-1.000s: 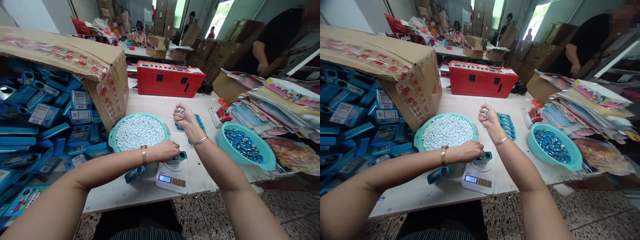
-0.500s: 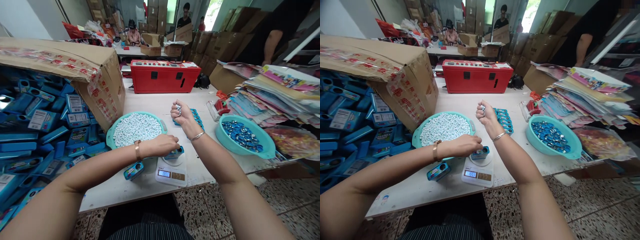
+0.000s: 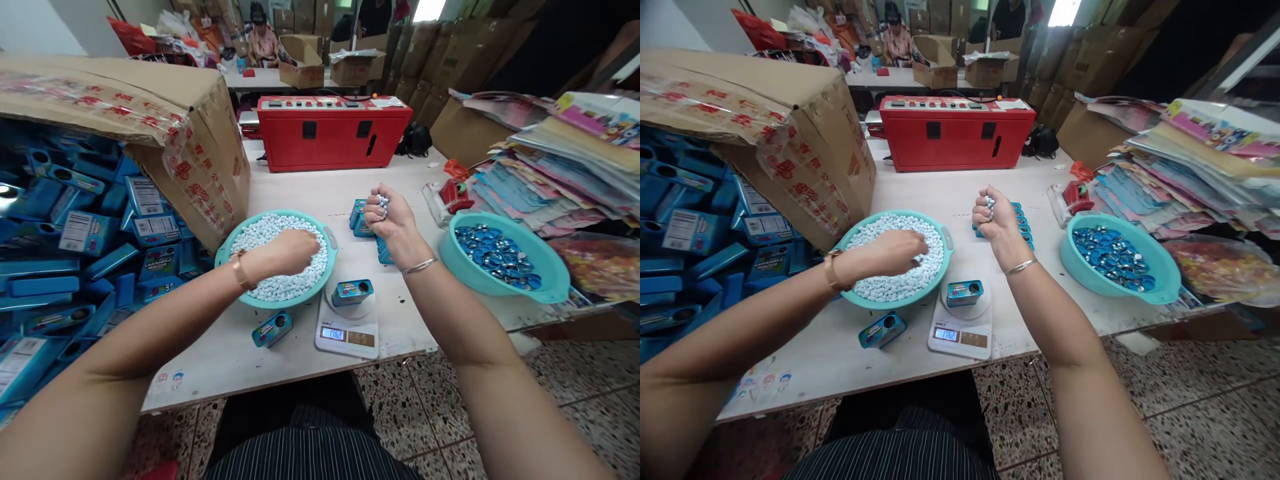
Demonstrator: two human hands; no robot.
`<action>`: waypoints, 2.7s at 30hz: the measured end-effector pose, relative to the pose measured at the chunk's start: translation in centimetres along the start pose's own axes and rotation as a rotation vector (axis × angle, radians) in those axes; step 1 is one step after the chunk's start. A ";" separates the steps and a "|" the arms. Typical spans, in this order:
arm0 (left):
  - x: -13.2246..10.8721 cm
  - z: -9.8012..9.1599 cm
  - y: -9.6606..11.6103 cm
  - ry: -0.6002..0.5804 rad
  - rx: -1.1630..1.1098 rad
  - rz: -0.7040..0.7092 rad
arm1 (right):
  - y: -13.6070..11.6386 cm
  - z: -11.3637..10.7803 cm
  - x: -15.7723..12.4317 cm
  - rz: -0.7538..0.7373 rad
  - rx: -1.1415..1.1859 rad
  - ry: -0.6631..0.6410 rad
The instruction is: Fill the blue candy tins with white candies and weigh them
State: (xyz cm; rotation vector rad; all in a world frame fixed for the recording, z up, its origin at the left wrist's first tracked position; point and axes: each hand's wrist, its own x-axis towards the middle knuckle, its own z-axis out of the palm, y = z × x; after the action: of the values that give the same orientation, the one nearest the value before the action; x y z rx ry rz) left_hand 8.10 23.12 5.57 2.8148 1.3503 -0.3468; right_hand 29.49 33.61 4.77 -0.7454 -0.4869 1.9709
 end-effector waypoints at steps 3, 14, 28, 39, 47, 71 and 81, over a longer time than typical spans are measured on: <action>-2.0 1.0 -2.8 -0.119 0.049 -0.189 | -0.2 -1.1 0.0 0.005 0.020 -0.025; -3.4 3.1 -0.5 0.277 -0.270 -0.193 | -2.0 -7.3 -3.1 0.000 0.162 -0.123; -1.0 3.5 4.4 0.191 -0.327 -0.007 | 0.6 -8.5 -4.2 0.025 0.306 -0.084; 5.8 5.2 8.5 0.155 -0.273 0.021 | 0.3 -10.7 -10.2 -0.182 0.364 -0.103; 17.8 2.8 4.1 0.218 -0.269 -0.049 | 1.5 -17.7 -15.9 -0.378 0.340 0.053; -15.4 16.0 8.0 0.686 -0.606 -0.596 | 6.7 -10.0 -9.7 -0.067 0.389 -0.072; -10.2 11.5 9.5 0.603 -0.646 -0.343 | 5.9 -9.1 -10.9 -0.093 0.370 -0.111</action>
State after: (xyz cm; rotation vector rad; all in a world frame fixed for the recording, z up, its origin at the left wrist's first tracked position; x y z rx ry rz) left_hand 6.96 8.22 -4.53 2.1965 1.6358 0.8553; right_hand 35.90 21.55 -2.21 -0.3761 -0.2065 1.9472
